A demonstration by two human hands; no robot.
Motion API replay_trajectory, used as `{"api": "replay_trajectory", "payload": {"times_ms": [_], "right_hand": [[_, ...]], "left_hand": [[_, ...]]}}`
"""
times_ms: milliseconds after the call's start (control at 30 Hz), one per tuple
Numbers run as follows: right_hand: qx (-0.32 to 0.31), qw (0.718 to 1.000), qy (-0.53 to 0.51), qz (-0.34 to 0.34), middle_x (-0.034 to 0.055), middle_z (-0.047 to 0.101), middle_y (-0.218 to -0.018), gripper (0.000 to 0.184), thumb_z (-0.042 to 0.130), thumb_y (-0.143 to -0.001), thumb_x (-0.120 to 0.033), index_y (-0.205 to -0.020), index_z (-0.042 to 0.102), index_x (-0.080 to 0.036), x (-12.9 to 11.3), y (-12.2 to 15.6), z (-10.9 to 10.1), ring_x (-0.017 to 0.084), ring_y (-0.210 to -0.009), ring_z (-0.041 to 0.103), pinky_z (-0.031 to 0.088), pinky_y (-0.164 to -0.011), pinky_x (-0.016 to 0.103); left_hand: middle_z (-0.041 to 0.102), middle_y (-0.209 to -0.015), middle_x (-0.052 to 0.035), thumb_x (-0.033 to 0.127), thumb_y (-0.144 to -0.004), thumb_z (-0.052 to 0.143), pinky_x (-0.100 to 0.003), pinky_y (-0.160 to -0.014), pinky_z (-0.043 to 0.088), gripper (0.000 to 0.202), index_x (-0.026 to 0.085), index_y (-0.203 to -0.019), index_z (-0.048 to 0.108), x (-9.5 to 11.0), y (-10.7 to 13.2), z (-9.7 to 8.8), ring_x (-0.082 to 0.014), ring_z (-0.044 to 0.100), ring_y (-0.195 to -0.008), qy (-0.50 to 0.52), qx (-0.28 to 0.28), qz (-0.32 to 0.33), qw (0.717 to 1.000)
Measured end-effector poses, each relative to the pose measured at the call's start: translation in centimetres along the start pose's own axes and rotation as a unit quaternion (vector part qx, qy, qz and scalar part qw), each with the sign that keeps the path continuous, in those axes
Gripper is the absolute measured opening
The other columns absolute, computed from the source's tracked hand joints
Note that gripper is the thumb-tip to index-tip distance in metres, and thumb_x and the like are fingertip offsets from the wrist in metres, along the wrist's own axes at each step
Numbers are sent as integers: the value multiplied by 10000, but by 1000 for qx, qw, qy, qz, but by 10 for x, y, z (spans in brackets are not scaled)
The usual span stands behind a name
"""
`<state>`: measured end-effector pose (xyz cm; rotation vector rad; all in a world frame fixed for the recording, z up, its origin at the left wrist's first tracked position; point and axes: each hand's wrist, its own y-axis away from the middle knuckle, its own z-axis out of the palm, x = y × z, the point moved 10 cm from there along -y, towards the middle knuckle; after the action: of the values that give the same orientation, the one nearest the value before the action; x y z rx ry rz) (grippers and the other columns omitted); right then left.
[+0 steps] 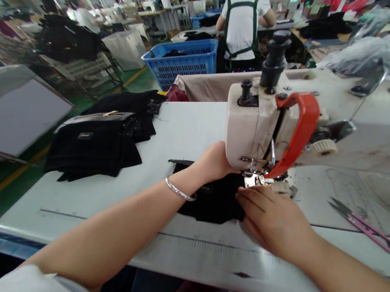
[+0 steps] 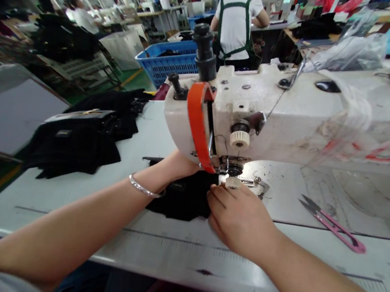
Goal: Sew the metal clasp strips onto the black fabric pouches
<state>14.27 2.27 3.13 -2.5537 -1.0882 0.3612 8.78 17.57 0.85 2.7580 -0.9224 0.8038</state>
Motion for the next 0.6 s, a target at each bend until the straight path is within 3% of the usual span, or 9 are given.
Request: {"api": "replay_trajectory", "payload": {"times_ms": [200, 333, 400, 467, 533, 600], "right_hand": [[3, 1000, -3, 9, 142, 712, -1199, 355, 494, -965, -217, -1229, 671, -59, 1, 7, -7, 296, -1080, 647, 561, -920, 456], [-10, 1000, -6, 12, 160, 687, -1243, 386, 502, -947, -214, -1262, 654, -51, -1, 9, -1, 308, -1121, 633, 564, -936, 480], [-23, 1000, -10, 15, 171, 672, -1263, 422, 495, -930, -189, -1304, 627, -46, -1, 8, 4, 318, -1139, 629, 567, -929, 497], [-37, 999, -14, 22, 174, 667, -1266, 445, 488, -909, -151, -1324, 612, -53, 0, 9, 4, 320, -1137, 632, 572, -907, 499], [-32, 999, -24, 18, 155, 682, -1241, 417, 477, -907, -119, -1292, 635, -84, 1, 13, -10, 299, -1116, 642, 565, -910, 479], [-3, 999, -45, 15, 114, 700, -1207, 358, 492, -935, -132, -1248, 665, -155, 3, 24, -39, 260, -1092, 649, 547, -944, 447]], "left_hand": [[762, -935, -87, 238, -831, 753, -367, -817, 573, 165, 151, -971, 762, 4, 2, 5, -273, 704, -922, -27, 26, 8, 999], [759, -1037, -85, 164, -880, 693, -420, -914, 569, 142, 165, -1013, 741, 18, 29, -7, -279, 697, -1012, -41, 55, 20, 997], [751, -1090, -72, 165, -916, 671, -448, -1004, 540, 148, 183, -1050, 730, 33, 53, -15, -266, 676, -1085, -68, 91, 60, 992], [746, -1113, -73, 168, -968, 614, -433, -1040, 533, 157, 166, -1089, 716, 53, 77, -12, -240, 670, -1105, -103, 101, 142, 979], [738, -1163, -82, 148, -1005, 546, -397, -1053, 538, 209, 142, -1157, 689, 66, 95, -2, -217, 659, -1152, -132, 83, 212, 965], [716, -1243, -82, 152, -1025, 510, -370, -1076, 533, 256, 147, -1237, 654, 66, 101, 5, -200, 631, -1223, -144, 66, 238, 958]]}}
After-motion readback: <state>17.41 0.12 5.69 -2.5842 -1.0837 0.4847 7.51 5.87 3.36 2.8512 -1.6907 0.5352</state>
